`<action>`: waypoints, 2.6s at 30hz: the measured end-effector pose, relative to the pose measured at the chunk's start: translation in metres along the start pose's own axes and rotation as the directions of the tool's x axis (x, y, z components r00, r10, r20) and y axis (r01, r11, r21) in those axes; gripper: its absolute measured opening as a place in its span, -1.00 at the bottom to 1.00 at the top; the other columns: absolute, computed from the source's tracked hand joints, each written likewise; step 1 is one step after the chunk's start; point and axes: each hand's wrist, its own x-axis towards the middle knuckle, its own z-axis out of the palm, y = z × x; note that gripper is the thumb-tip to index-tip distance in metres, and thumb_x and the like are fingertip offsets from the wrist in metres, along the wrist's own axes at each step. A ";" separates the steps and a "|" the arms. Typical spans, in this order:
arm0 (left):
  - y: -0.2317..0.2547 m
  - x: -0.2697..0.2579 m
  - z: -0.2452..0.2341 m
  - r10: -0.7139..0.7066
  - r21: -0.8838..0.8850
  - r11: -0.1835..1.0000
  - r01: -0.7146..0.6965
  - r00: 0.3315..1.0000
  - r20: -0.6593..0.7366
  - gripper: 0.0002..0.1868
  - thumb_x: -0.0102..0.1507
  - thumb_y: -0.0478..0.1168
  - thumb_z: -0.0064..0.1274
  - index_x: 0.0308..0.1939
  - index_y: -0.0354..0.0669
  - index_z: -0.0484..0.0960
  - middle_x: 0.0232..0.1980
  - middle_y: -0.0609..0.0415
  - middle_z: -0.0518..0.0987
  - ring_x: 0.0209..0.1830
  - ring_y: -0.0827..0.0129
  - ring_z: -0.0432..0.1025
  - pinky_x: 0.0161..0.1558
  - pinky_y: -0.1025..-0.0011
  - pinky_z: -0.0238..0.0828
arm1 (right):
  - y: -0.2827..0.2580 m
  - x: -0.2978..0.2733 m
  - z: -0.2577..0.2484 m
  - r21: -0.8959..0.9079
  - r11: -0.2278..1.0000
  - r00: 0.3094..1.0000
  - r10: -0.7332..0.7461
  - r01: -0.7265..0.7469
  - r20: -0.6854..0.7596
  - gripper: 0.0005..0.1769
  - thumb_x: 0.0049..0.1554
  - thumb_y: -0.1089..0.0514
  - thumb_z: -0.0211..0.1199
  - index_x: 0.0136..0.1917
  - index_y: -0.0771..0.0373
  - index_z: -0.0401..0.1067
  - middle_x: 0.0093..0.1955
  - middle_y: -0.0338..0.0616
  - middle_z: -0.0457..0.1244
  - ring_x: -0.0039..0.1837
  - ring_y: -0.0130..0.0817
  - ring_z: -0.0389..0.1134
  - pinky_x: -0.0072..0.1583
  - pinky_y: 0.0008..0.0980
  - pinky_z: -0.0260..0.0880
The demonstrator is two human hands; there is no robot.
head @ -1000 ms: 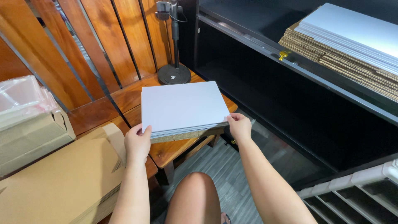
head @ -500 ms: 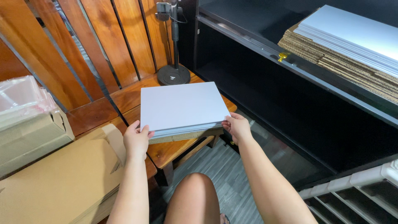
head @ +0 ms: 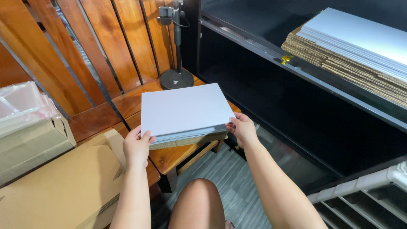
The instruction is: The person repeatedly picks up stacks of white paper from a wooden chair and places them onto a black shelf. The person handles the paper by hand, moving it between the chair and the shelf multiple times.
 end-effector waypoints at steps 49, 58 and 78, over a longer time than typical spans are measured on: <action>0.169 -0.068 0.323 0.448 -0.167 0.890 -0.424 0.748 0.490 -0.24 0.20 -0.22 0.48 0.30 -0.50 0.37 -0.01 -0.19 0.60 -0.01 0.16 0.66 -0.14 0.44 0.70 | -0.331 -0.126 -0.253 0.097 0.852 0.798 -0.435 0.515 -0.416 -0.62 0.13 0.42 0.28 0.22 0.39 0.35 -0.10 -0.01 0.28 -0.09 -0.22 0.56 -0.01 -0.38 0.77; 0.194 -0.084 0.374 0.338 -0.105 0.932 -0.348 0.724 0.601 -0.33 0.17 -0.34 0.32 0.37 -0.23 0.47 0.00 0.13 0.72 0.07 0.41 0.63 0.28 0.38 0.57 | -0.341 -0.123 -0.284 0.006 0.899 0.737 -0.354 0.437 -0.576 -0.67 0.04 0.32 0.41 0.10 0.16 0.58 -0.01 -0.22 0.43 0.04 -0.47 0.41 -0.03 -0.66 0.39; 0.182 -0.050 0.468 0.292 -0.093 0.952 -0.293 0.765 0.574 -0.44 0.22 -0.25 0.29 0.32 0.00 0.58 0.32 0.09 0.59 0.27 0.33 0.55 0.29 0.41 0.50 | -0.328 -0.070 -0.314 -0.231 0.910 0.667 -0.411 0.345 -0.621 -0.65 0.04 0.13 0.49 0.12 0.06 0.58 -0.08 -0.33 0.43 -0.14 -0.55 0.35 -0.10 -0.56 0.25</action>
